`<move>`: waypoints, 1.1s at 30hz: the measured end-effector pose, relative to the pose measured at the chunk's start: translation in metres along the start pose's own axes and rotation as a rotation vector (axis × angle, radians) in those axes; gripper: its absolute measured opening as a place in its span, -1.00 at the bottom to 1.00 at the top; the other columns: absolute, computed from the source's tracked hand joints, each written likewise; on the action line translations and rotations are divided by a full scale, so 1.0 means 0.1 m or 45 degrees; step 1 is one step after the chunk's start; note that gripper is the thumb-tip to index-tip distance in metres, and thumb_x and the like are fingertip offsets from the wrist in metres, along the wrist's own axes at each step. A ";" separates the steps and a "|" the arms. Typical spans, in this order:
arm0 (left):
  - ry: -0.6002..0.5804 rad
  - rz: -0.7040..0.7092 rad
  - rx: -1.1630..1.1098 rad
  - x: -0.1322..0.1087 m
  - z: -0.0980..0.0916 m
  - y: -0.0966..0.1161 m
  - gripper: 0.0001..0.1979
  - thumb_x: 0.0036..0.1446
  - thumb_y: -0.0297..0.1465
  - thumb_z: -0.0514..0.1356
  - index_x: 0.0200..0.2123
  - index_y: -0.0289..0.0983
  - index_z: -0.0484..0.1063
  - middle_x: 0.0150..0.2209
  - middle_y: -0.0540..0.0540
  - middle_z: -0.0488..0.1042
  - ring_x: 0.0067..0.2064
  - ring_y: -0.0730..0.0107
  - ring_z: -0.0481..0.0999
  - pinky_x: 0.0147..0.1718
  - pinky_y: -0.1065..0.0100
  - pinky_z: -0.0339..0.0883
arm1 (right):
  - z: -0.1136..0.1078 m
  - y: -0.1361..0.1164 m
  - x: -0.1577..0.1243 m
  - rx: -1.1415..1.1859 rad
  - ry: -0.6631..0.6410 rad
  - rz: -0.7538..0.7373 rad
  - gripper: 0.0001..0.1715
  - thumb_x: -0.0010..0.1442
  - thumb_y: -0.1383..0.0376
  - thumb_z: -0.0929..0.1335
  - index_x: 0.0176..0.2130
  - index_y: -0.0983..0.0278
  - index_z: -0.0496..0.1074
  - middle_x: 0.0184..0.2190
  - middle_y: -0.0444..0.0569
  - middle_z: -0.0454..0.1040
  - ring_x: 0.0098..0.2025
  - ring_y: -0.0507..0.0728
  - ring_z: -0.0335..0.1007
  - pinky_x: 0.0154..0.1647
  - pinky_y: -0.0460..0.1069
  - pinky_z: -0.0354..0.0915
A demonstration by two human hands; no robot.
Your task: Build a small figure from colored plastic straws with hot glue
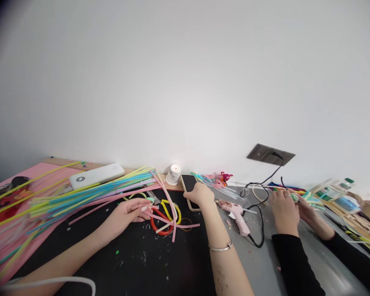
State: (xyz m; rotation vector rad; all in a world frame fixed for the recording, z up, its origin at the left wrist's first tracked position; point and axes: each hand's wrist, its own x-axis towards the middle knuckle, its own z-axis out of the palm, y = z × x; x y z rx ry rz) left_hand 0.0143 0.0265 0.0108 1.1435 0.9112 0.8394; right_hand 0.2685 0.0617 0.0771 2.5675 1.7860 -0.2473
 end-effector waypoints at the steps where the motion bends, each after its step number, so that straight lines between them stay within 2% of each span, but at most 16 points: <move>1: 0.001 0.002 -0.004 0.00 0.00 0.00 -0.71 -0.01 -0.32 0.28 -0.19 -0.30 0.48 -0.29 -0.15 0.63 -0.29 0.22 0.63 -0.28 0.29 0.43 | 0.01 -0.03 0.00 -0.020 0.010 0.013 -0.43 -0.07 0.07 0.40 -0.15 0.41 0.49 -0.14 0.29 0.51 -0.11 0.37 0.46 -0.23 0.09 0.32; 10: -0.014 0.002 0.004 0.00 0.00 0.00 -0.70 0.03 -0.28 0.27 -0.17 -0.30 0.44 -0.25 -0.19 0.63 -0.27 0.21 0.64 -0.29 0.30 0.43 | 0.06 -0.17 0.01 -0.100 0.059 0.130 -0.35 -0.03 0.09 0.41 -0.01 0.42 0.42 0.00 0.33 0.41 0.03 0.39 0.39 -0.11 0.14 0.33; 15: -0.006 0.002 0.009 0.00 0.00 0.01 -0.78 0.05 -0.29 0.26 -0.27 -0.30 0.43 -0.24 -0.20 0.63 -0.25 0.20 0.64 -0.27 0.30 0.44 | 0.08 -0.21 -0.01 -0.094 0.077 0.164 -0.27 -0.02 0.09 0.42 0.05 0.46 0.36 0.04 0.36 0.34 0.06 0.39 0.35 -0.08 0.15 0.33; 20: 0.006 -0.009 -0.009 0.00 -0.01 -0.01 -0.82 -0.03 -0.33 0.32 -0.35 -0.30 0.50 -0.29 -0.17 0.64 -0.24 0.16 0.64 -0.28 0.30 0.46 | 0.10 -0.16 0.01 -0.072 0.081 0.167 -0.26 0.00 0.06 0.41 0.05 0.46 0.35 0.07 0.35 0.28 0.07 0.43 0.31 -0.08 0.18 0.31; 22: 0.011 -0.019 -0.014 0.00 -0.01 -0.01 -0.83 -0.05 -0.34 0.34 -0.37 -0.30 0.52 -0.32 -0.15 0.65 -0.25 0.15 0.64 -0.28 0.30 0.46 | 0.10 -0.14 -0.03 -0.077 0.135 0.150 -0.26 0.01 0.07 0.42 0.06 0.46 0.33 0.05 0.35 0.29 0.11 0.46 0.25 -0.05 0.20 0.28; 25: 0.027 -0.026 -0.018 0.01 -0.02 -0.02 -0.85 -0.05 -0.36 0.35 -0.38 -0.31 0.55 -0.35 -0.15 0.65 -0.24 0.14 0.65 -0.29 0.30 0.47 | 0.08 -0.13 -0.19 0.054 0.347 -0.031 -0.37 0.10 0.12 0.39 0.08 0.42 0.33 0.02 0.31 0.34 0.11 0.42 0.23 0.00 0.20 0.24; 27: 0.029 -0.016 -0.025 0.01 -0.02 -0.02 -0.85 -0.05 -0.37 0.35 -0.38 -0.31 0.57 -0.36 -0.16 0.65 -0.23 0.12 0.64 -0.29 0.29 0.47 | 0.09 -0.17 -0.37 0.325 0.420 -0.328 -0.55 0.20 0.21 0.31 0.05 0.34 0.37 -0.05 0.18 0.42 -0.01 0.26 0.34 -0.02 0.11 0.26; 29: 0.023 0.005 -0.032 0.01 -0.02 -0.02 -0.85 -0.06 -0.37 0.36 -0.38 -0.31 0.59 -0.37 -0.16 0.65 -0.23 0.11 0.64 -0.28 0.28 0.48 | 0.14 -0.24 -0.57 0.592 0.344 -0.658 -0.67 0.25 0.28 0.26 -0.01 0.26 0.42 -0.17 0.03 0.49 -0.14 0.14 0.40 -0.06 0.02 0.29; 30: 0.020 0.016 -0.032 0.01 -0.03 -0.02 -0.85 -0.06 -0.36 0.36 -0.37 -0.31 0.60 -0.37 -0.16 0.65 -0.23 0.11 0.64 -0.28 0.28 0.48 | 0.18 -0.29 -0.67 0.647 0.340 -0.767 -0.71 0.25 0.31 0.26 -0.07 0.22 0.46 -0.18 -0.01 0.50 -0.11 0.13 0.39 -0.03 0.01 0.27; 33: 0.016 0.049 -0.024 0.01 -0.04 -0.02 -0.84 -0.07 -0.36 0.37 -0.37 -0.30 0.62 -0.37 -0.15 0.65 -0.26 0.13 0.63 -0.27 0.27 0.49 | 0.33 -0.42 -0.89 0.683 0.319 -0.882 -0.81 0.21 0.32 0.32 -0.18 0.23 0.51 -0.18 0.00 0.51 -0.05 0.15 0.35 0.00 0.02 0.24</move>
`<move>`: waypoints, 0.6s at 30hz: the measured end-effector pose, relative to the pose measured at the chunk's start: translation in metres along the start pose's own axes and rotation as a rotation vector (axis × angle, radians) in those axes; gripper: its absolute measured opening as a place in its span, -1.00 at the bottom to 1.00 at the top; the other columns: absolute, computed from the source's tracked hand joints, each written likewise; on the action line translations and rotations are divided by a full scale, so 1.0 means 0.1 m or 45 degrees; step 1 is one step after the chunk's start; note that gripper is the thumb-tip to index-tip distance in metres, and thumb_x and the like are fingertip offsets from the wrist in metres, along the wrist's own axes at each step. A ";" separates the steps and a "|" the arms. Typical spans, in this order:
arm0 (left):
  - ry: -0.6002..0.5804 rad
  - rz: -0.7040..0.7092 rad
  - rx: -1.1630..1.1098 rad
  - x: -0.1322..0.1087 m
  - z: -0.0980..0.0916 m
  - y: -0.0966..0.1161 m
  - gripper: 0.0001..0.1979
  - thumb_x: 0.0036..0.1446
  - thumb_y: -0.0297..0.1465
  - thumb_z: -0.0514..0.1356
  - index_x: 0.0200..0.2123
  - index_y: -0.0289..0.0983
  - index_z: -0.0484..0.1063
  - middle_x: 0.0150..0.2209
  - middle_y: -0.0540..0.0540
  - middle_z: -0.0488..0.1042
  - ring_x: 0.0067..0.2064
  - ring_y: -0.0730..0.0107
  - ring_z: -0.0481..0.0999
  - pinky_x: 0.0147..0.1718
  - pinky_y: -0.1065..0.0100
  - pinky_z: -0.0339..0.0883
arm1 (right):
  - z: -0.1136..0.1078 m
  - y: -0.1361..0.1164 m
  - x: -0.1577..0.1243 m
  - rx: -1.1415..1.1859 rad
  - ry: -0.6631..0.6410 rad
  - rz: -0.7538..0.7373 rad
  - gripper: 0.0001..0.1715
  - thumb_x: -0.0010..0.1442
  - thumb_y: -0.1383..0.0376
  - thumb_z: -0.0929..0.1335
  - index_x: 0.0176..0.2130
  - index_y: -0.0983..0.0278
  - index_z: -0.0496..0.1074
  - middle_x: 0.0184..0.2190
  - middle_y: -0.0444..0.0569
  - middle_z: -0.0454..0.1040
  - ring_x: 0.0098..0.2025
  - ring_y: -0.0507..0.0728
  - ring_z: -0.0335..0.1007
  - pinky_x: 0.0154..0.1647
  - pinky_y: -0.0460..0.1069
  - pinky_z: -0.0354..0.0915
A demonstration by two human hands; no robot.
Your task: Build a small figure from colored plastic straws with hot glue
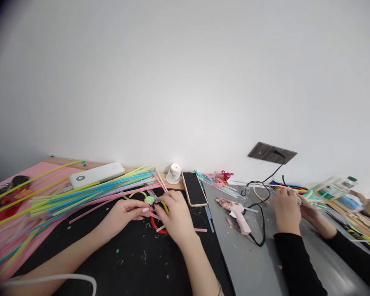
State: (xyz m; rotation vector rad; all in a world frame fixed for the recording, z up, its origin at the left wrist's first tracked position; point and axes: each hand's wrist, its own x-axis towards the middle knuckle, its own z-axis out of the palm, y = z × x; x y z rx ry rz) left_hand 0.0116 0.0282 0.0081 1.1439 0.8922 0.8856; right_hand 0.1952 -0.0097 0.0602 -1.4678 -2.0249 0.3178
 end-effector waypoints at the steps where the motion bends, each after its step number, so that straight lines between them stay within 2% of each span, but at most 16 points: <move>1: 0.002 0.014 0.007 0.00 0.00 0.00 -0.84 -0.08 -0.36 0.37 -0.37 -0.29 0.62 -0.37 -0.14 0.65 -0.26 0.14 0.62 -0.28 0.27 0.49 | 0.06 -0.02 -0.03 0.021 -0.046 -0.005 -0.83 0.20 0.33 0.33 -0.20 0.23 0.51 -0.20 -0.01 0.52 -0.07 0.15 0.36 -0.03 0.01 0.25; 4: 0.026 0.037 -0.006 0.00 -0.01 0.01 -0.82 -0.09 -0.36 0.39 -0.36 -0.29 0.62 -0.36 -0.12 0.63 -0.28 0.20 0.60 -0.27 0.29 0.47 | 0.18 -0.02 -0.09 0.145 -0.156 0.097 -0.83 0.22 0.33 0.30 -0.28 0.23 0.51 -0.37 -0.08 0.53 -0.29 0.09 0.42 -0.21 -0.06 0.28; 6: 0.021 0.027 -0.085 -0.01 0.00 0.01 -0.78 -0.09 -0.36 0.40 -0.30 -0.26 0.60 -0.33 -0.10 0.63 -0.26 0.25 0.57 -0.24 0.31 0.45 | 0.24 -0.01 -0.11 0.288 -0.138 0.233 -0.80 0.22 0.29 0.28 -0.37 0.25 0.48 -0.50 -0.12 0.49 -0.45 0.04 0.39 -0.36 -0.09 0.26; 9: -0.106 0.027 -0.207 -0.05 0.02 0.02 -0.81 -0.02 -0.33 0.37 -0.31 -0.27 0.58 -0.30 -0.09 0.59 -0.27 0.30 0.54 -0.23 0.33 0.42 | 0.30 -0.04 -0.12 0.626 -0.089 0.445 -0.77 0.15 0.19 0.32 -0.47 0.26 0.37 -0.60 -0.15 0.44 -0.59 0.02 0.32 -0.50 -0.10 0.24; 14: -0.366 0.024 -0.399 -0.10 0.03 0.04 -0.76 0.14 -0.27 0.25 -0.45 -0.33 0.49 -0.50 -0.04 0.43 -0.49 0.39 0.47 -0.51 0.39 0.35 | 0.35 -0.26 -0.15 1.174 -0.161 0.684 -0.63 0.01 0.06 0.42 -0.46 0.25 0.26 -0.61 -0.11 0.49 -0.64 0.02 0.34 -0.52 -0.08 0.29; 16: -0.377 -0.049 -0.507 -0.11 0.01 0.05 -0.78 0.15 -0.30 0.24 -0.45 -0.33 0.47 -0.52 -0.01 0.40 -0.53 0.47 0.42 -0.56 0.45 0.32 | 0.33 -0.35 -0.17 1.362 -0.260 0.711 -0.58 0.00 0.01 0.43 -0.41 0.26 0.26 -0.60 -0.09 0.50 -0.62 0.04 0.39 -0.47 -0.06 0.32; 18: -0.334 -0.117 -0.626 -0.10 -0.02 0.05 -0.81 0.15 -0.34 0.25 -0.45 -0.32 0.46 -0.53 0.01 0.37 -0.54 0.55 0.36 -0.56 0.51 0.31 | 0.28 -0.40 -0.19 1.459 -0.433 0.693 -0.54 0.02 -0.04 0.41 -0.34 0.28 0.29 -0.57 -0.07 0.51 -0.57 0.06 0.45 -0.43 -0.04 0.33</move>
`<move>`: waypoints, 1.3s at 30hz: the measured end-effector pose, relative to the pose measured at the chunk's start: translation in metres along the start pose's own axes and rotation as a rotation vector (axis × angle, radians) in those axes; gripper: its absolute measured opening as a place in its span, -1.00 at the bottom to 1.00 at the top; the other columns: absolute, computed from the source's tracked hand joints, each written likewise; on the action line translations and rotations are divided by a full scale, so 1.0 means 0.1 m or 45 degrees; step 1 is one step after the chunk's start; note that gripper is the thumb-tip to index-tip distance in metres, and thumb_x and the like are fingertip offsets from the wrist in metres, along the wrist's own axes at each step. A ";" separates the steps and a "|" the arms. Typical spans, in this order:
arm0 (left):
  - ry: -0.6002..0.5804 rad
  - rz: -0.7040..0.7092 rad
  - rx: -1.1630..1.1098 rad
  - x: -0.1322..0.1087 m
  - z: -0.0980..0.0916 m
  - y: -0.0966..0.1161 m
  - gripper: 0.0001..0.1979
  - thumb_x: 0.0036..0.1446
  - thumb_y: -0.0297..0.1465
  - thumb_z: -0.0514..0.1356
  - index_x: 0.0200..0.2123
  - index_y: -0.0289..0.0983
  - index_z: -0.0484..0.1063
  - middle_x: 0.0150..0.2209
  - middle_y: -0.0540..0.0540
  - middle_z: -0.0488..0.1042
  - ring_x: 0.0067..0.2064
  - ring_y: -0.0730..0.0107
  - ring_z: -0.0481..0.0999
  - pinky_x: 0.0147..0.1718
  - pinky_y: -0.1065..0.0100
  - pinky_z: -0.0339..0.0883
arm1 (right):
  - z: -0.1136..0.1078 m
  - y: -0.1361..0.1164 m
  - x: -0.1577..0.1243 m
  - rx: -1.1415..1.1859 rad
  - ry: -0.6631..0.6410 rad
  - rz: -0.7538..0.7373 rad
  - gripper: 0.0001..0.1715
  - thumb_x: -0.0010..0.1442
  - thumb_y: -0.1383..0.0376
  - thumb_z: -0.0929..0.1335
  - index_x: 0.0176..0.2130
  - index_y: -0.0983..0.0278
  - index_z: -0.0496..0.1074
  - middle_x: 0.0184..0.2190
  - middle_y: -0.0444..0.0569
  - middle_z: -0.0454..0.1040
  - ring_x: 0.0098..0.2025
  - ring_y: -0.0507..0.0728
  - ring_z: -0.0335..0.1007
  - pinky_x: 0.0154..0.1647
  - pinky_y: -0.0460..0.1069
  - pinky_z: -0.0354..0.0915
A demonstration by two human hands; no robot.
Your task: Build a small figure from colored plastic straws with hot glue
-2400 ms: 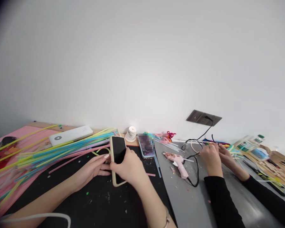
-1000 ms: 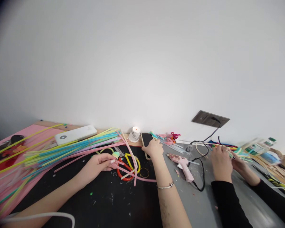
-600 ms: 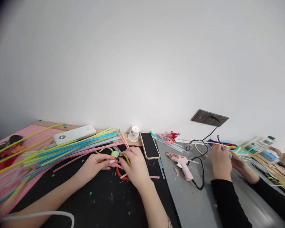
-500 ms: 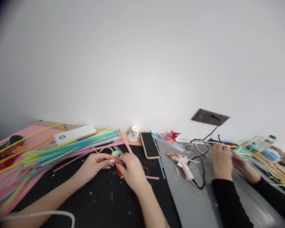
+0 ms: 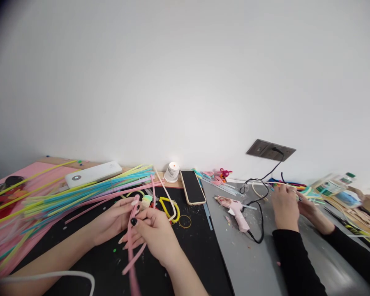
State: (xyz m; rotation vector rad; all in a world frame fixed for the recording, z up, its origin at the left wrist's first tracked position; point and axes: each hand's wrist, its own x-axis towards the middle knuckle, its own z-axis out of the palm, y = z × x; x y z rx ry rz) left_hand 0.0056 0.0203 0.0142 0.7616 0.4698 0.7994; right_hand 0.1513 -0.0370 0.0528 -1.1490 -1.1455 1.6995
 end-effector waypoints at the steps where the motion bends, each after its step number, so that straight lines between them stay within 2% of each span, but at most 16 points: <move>1: 0.039 0.000 -0.063 0.00 -0.01 0.01 -0.82 0.15 -0.35 0.25 -0.46 -0.32 0.45 -0.54 0.03 0.35 -0.55 0.59 0.33 -0.57 0.55 0.30 | -0.01 -0.02 -0.03 -0.030 -0.073 0.034 -0.53 0.06 -0.05 0.38 -0.31 0.29 0.31 -0.54 -0.05 0.52 -0.53 0.07 0.47 -0.40 -0.04 0.34; 3: 0.130 0.024 -0.184 0.03 -0.05 0.05 -0.81 0.15 -0.39 0.25 -0.48 -0.33 0.44 -0.57 0.06 0.30 -0.58 0.65 0.26 -0.62 0.63 0.24 | -0.05 -0.05 -0.07 -0.214 -0.134 0.051 -0.60 0.16 0.01 0.32 -0.28 0.31 0.35 -0.46 -0.01 0.54 -0.42 0.08 0.50 -0.32 -0.04 0.33; 5: 0.229 0.047 -0.298 0.05 -0.08 0.08 -0.86 0.16 -0.44 0.25 -0.45 -0.34 0.44 -0.54 0.07 0.30 -0.60 0.70 0.22 -0.66 0.68 0.18 | -0.13 -0.06 -0.10 -0.551 -0.058 -0.012 -0.74 0.21 0.16 0.28 -0.29 0.30 0.41 -0.38 -0.01 0.55 -0.32 0.08 0.49 -0.27 -0.05 0.32; 8: 0.315 0.071 -0.379 0.08 -0.13 0.10 -0.90 0.15 -0.52 0.22 -0.43 -0.38 0.44 -0.50 0.05 0.32 -0.60 0.73 0.22 -0.67 0.69 0.20 | -0.23 -0.05 -0.09 -1.066 0.155 -0.098 -0.88 0.12 0.38 0.29 -0.32 0.27 0.44 -0.39 -0.06 0.52 -0.32 0.09 0.45 -0.30 -0.07 0.28; 11: 0.266 0.077 -0.383 0.10 -0.15 0.09 -0.86 0.14 -0.50 0.24 -0.47 -0.39 0.43 -0.52 0.07 0.28 -0.61 0.74 0.21 -0.67 0.69 0.21 | -0.29 -0.04 -0.05 -1.422 0.449 -0.140 -0.79 0.03 0.47 0.30 -0.28 0.26 0.41 -0.32 -0.03 0.49 -0.27 0.13 0.43 -0.28 -0.05 0.25; 13: 0.241 0.071 -0.357 0.09 -0.15 0.08 -0.85 0.14 -0.46 0.26 -0.47 -0.38 0.43 -0.53 0.07 0.27 -0.61 0.74 0.20 -0.67 0.68 0.21 | -0.29 -0.05 -0.04 -1.572 0.584 -0.092 -0.74 0.03 0.46 0.31 -0.21 0.28 0.38 -0.22 0.04 0.47 -0.21 0.18 0.43 -0.28 -0.03 0.24; 16: 0.275 0.071 -0.307 0.09 -0.13 0.07 -0.89 0.11 -0.46 0.29 -0.43 -0.37 0.45 -0.51 0.06 0.31 -0.60 0.73 0.20 -0.66 0.67 0.22 | -0.28 -0.06 -0.03 -1.695 0.563 0.095 -0.66 0.05 0.51 0.27 -0.13 0.33 0.34 -0.16 0.14 0.46 -0.19 0.24 0.45 -0.31 -0.01 0.23; 19: 0.267 0.079 -0.269 0.09 -0.13 0.06 -0.86 0.07 -0.41 0.32 -0.43 -0.36 0.46 -0.51 0.07 0.32 -0.60 0.73 0.19 -0.68 0.67 0.18 | -0.31 -0.05 0.01 -1.712 0.553 0.147 -0.58 0.01 0.62 0.21 -0.15 0.35 0.36 -0.19 0.13 0.48 -0.18 0.22 0.45 -0.32 -0.04 0.21; 22: 0.242 0.114 -0.218 0.09 -0.14 0.05 -0.83 0.05 -0.38 0.34 -0.44 -0.35 0.46 -0.54 0.08 0.32 -0.60 0.71 0.21 -0.65 0.67 0.20 | -0.41 -0.06 0.11 -1.648 0.665 0.049 -0.61 -0.02 0.65 0.19 -0.26 0.34 0.39 -0.26 0.09 0.48 -0.23 0.15 0.44 -0.28 -0.06 0.21; 27: 0.264 0.172 -0.034 0.08 -0.11 0.01 -0.84 0.08 -0.33 0.33 -0.39 -0.31 0.47 -0.51 0.04 0.43 -0.50 0.60 0.39 -0.51 0.59 0.34 | -0.59 -0.17 0.26 -1.532 0.808 -0.325 -0.72 0.09 0.57 0.22 -0.30 0.30 0.42 -0.28 0.05 0.48 -0.25 0.12 0.42 -0.19 -0.03 0.24; 29: 0.280 0.169 0.069 0.08 -0.10 0.01 -0.83 0.10 -0.30 0.31 -0.37 -0.30 0.47 -0.49 0.01 0.47 -0.46 0.55 0.44 -0.45 0.55 0.37 | -0.60 -0.23 0.25 -1.425 0.791 -0.473 -0.76 0.13 0.50 0.24 -0.24 0.28 0.43 -0.25 0.03 0.49 -0.27 0.10 0.41 -0.16 -0.02 0.25; 31: 0.294 0.164 0.163 0.08 -0.09 0.00 -0.81 0.11 -0.28 0.29 -0.35 -0.31 0.47 -0.46 -0.01 0.50 -0.44 0.54 0.46 -0.40 0.52 0.39 | -0.56 -0.26 0.21 -1.240 0.680 -0.484 -0.79 0.16 0.41 0.27 -0.19 0.27 0.43 -0.27 -0.01 0.51 -0.33 0.07 0.40 -0.24 -0.05 0.28; 33: 0.294 0.156 0.256 0.08 -0.08 0.00 -0.78 0.13 -0.25 0.27 -0.33 -0.32 0.47 -0.43 -0.04 0.52 -0.41 0.52 0.47 -0.38 0.52 0.37 | -0.49 -0.23 0.17 -1.025 0.434 -0.315 -0.81 0.15 0.34 0.29 -0.19 0.28 0.43 -0.37 -0.06 0.52 -0.43 0.04 0.38 -0.41 -0.09 0.27; 35: 0.283 0.147 0.332 0.08 -0.06 0.00 -0.76 0.14 -0.23 0.26 -0.33 -0.32 0.46 -0.39 -0.06 0.53 -0.37 0.50 0.48 -0.38 0.52 0.36 | -0.43 -0.15 0.14 -0.855 0.148 -0.118 -0.87 0.14 0.32 0.29 -0.29 0.28 0.41 -0.51 -0.11 0.50 -0.57 -0.01 0.29 -0.55 -0.13 0.20; 37: 0.250 0.133 0.393 0.07 -0.04 0.00 -0.74 0.15 -0.20 0.24 -0.33 -0.31 0.44 -0.39 -0.05 0.51 -0.37 0.49 0.46 -0.40 0.51 0.34 | -0.37 -0.06 0.13 -0.741 0.013 -0.023 -0.89 0.13 0.33 0.25 -0.40 0.28 0.35 -0.60 -0.15 0.46 -0.66 -0.05 0.22 -0.63 -0.16 0.13; 39: 0.196 0.110 0.444 0.06 -0.01 -0.01 -0.73 0.15 -0.18 0.22 -0.32 -0.30 0.44 -0.45 -0.01 0.45 -0.43 0.50 0.42 -0.45 0.49 0.31 | -0.31 -0.01 0.11 -0.654 -0.037 0.033 -0.89 0.11 0.35 0.24 -0.44 0.27 0.31 -0.61 -0.16 0.45 -0.67 -0.04 0.26 -0.66 -0.18 0.14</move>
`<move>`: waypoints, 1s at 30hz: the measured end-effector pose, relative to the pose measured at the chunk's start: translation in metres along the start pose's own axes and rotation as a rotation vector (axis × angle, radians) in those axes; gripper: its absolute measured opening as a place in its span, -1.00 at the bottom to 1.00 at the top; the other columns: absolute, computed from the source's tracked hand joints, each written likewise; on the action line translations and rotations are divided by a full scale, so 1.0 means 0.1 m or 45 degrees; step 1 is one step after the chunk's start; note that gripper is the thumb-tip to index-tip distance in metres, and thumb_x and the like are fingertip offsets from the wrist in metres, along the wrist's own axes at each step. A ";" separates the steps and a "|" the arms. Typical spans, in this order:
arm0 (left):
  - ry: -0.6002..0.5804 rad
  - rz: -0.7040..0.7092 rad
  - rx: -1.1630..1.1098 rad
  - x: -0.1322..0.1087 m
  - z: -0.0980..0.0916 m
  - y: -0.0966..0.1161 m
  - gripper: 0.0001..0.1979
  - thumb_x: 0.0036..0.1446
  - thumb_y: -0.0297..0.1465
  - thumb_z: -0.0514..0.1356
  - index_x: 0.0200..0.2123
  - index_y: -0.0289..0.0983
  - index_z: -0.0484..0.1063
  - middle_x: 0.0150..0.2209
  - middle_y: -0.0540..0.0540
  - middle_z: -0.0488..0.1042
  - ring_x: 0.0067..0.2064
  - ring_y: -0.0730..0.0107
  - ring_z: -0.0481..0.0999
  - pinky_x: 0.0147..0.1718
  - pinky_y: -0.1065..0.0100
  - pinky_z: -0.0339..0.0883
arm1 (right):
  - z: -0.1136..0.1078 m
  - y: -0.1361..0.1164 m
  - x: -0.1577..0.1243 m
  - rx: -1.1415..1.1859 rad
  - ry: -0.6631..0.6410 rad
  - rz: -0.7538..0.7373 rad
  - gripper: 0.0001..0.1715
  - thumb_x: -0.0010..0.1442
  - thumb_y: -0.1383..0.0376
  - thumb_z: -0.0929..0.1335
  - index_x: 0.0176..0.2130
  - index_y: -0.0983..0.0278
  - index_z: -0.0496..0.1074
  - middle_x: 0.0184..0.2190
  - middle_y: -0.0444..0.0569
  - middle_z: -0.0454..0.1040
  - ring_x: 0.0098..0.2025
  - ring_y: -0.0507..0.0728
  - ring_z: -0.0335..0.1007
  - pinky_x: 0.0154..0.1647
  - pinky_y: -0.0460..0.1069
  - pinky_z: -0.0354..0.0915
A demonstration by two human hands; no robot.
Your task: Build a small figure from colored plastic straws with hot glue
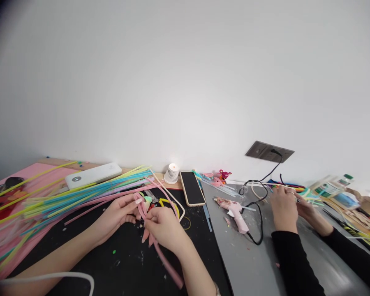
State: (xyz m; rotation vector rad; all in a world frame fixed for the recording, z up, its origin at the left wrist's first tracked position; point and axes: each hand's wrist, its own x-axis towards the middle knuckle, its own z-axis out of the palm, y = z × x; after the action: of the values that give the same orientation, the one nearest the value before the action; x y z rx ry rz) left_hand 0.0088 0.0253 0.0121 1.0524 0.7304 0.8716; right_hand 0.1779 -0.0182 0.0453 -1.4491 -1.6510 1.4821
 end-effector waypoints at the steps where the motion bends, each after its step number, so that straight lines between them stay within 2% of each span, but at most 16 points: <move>1: -0.030 -0.007 0.027 -0.01 0.01 0.00 -0.72 0.15 -0.17 0.22 -0.34 -0.30 0.44 -0.48 0.01 0.42 -0.47 0.51 0.38 -0.48 0.49 0.28 | 0.01 -0.01 -0.01 0.028 -0.029 0.021 -0.91 0.10 0.35 0.24 -0.43 0.27 0.31 -0.59 -0.15 0.46 -0.64 -0.02 0.32 -0.65 -0.17 0.18; 3: -0.077 -0.025 0.068 -0.01 0.01 -0.02 -0.69 0.15 -0.16 0.21 -0.40 -0.32 0.43 -0.53 0.03 0.36 -0.53 0.54 0.30 -0.54 0.49 0.20 | -0.04 -0.03 -0.07 0.033 -0.051 0.052 -0.92 0.07 0.34 0.25 -0.42 0.28 0.34 -0.54 -0.13 0.48 -0.56 0.02 0.42 -0.57 -0.14 0.30; 5: -0.095 -0.037 0.066 -0.02 0.01 -0.05 -0.67 0.14 -0.15 0.21 -0.45 -0.32 0.41 -0.53 0.03 0.34 -0.56 0.57 0.24 -0.56 0.48 0.15 | -0.21 -0.05 -0.18 -0.044 0.075 0.052 -0.88 0.08 0.32 0.26 -0.37 0.28 0.39 -0.48 -0.09 0.50 -0.45 0.06 0.48 -0.45 -0.09 0.37; 6: -0.099 -0.039 0.050 -0.01 0.00 -0.06 -0.67 0.14 -0.16 0.21 -0.46 -0.32 0.41 -0.53 0.03 0.34 -0.56 0.57 0.23 -0.55 0.48 0.15 | -0.34 -0.04 -0.24 -0.101 0.223 0.038 -0.84 0.10 0.29 0.26 -0.33 0.28 0.40 -0.43 -0.06 0.52 -0.41 0.09 0.50 -0.41 -0.07 0.38; 8: -0.091 -0.051 0.006 -0.01 -0.01 -0.06 -0.68 0.13 -0.16 0.23 -0.45 -0.32 0.42 -0.50 0.01 0.36 -0.54 0.55 0.25 -0.53 0.46 0.18 | -0.68 0.01 -0.39 -0.351 0.632 0.069 -0.75 0.13 0.25 0.24 -0.24 0.29 0.43 -0.35 0.01 0.55 -0.30 0.15 0.52 -0.33 -0.03 0.38; 9: -0.081 -0.056 -0.009 0.00 -0.01 -0.06 -0.69 0.12 -0.16 0.23 -0.44 -0.32 0.43 -0.48 -0.01 0.38 -0.52 0.54 0.26 -0.52 0.46 0.21 | -0.86 0.05 -0.46 -0.514 0.852 0.121 -0.73 0.13 0.27 0.24 -0.22 0.31 0.44 -0.29 0.06 0.55 -0.22 0.18 0.51 -0.23 0.00 0.38; 11: -0.060 -0.060 -0.017 0.01 -0.01 -0.04 -0.71 0.11 -0.17 0.25 -0.37 -0.32 0.45 -0.41 -0.05 0.42 -0.50 0.54 0.28 -0.50 0.46 0.25 | -1.23 0.18 -0.61 -0.810 1.151 0.389 -0.66 0.13 0.30 0.24 -0.14 0.38 0.44 -0.15 0.17 0.53 -0.08 0.26 0.47 -0.06 0.06 0.32; 12: -0.050 -0.056 -0.013 0.01 -0.01 -0.03 -0.71 0.10 -0.18 0.26 -0.31 -0.32 0.46 -0.38 -0.06 0.44 -0.50 0.55 0.29 -0.50 0.46 0.26 | -1.39 0.26 -0.67 -0.923 1.207 0.523 -0.60 0.15 0.29 0.23 -0.07 0.41 0.42 -0.10 0.23 0.51 -0.02 0.31 0.44 -0.03 0.09 0.29; 15: -0.013 -0.027 0.027 0.03 -0.01 -0.03 -0.62 0.06 -0.21 0.29 -0.09 -0.25 0.38 -0.36 -0.01 0.46 -0.52 0.58 0.31 -0.49 0.46 0.32 | -1.73 0.51 -0.80 -1.107 1.168 0.874 -0.50 0.16 0.30 0.21 0.06 0.43 0.36 0.00 0.32 0.44 0.07 0.40 0.37 -0.02 0.16 0.27; 18: 0.016 -0.001 0.104 0.05 -0.02 -0.07 -0.59 0.03 -0.21 0.29 -0.08 -0.23 0.33 -0.41 0.02 0.48 -0.54 0.56 0.36 -0.49 0.42 0.39 | -1.88 0.74 -0.83 -1.120 1.191 1.078 -0.49 0.14 0.26 0.23 0.05 0.41 0.38 0.01 0.35 0.42 0.11 0.42 0.33 -0.03 0.19 0.27; 20: 0.019 0.012 0.147 0.07 -0.03 -0.10 -0.61 0.05 -0.19 0.26 -0.11 -0.25 0.32 -0.41 0.00 0.50 -0.54 0.52 0.42 -0.48 0.40 0.42 | -1.93 0.85 -0.83 -1.107 1.187 1.112 -0.44 0.15 0.21 0.22 0.06 0.48 0.36 0.01 0.43 0.41 0.10 0.44 0.34 -0.07 0.18 0.29; 24: 0.017 0.040 0.192 0.07 -0.06 -0.12 -0.57 0.09 -0.22 0.20 0.01 -0.23 0.26 -0.47 0.03 0.47 -0.53 0.43 0.50 -0.48 0.37 0.44 | -2.02 0.94 -0.82 -1.078 1.115 1.083 -0.34 0.13 0.12 0.24 0.03 0.59 0.36 -0.04 0.48 0.44 0.01 0.43 0.43 -0.13 0.13 0.33; 26: 0.027 0.056 0.231 0.07 -0.06 -0.12 -0.60 0.11 -0.24 0.18 0.00 -0.23 0.26 -0.48 0.04 0.46 -0.52 0.42 0.51 -0.47 0.36 0.45 | -2.07 0.95 -0.83 -1.070 1.069 1.044 -0.39 0.10 0.14 0.27 -0.02 0.56 0.41 -0.08 0.42 0.48 -0.04 0.40 0.46 -0.16 0.09 0.34; 30: -0.007 0.063 0.384 0.06 -0.05 -0.13 -0.73 0.16 -0.25 0.11 -0.14 -0.28 0.41 -0.47 0.01 0.45 -0.50 0.41 0.51 -0.45 0.35 0.46 | -2.13 0.94 -0.87 -1.064 1.034 0.955 -0.54 0.09 0.14 0.29 -0.20 0.45 0.52 -0.17 0.33 0.54 -0.10 0.36 0.50 -0.22 0.04 0.35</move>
State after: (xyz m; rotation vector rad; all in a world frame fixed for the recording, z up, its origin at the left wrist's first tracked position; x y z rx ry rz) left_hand 0.0107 0.0292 -0.0024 1.3444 0.8519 0.8163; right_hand 0.4266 -0.0268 0.0461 -2.8325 -1.2378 0.2175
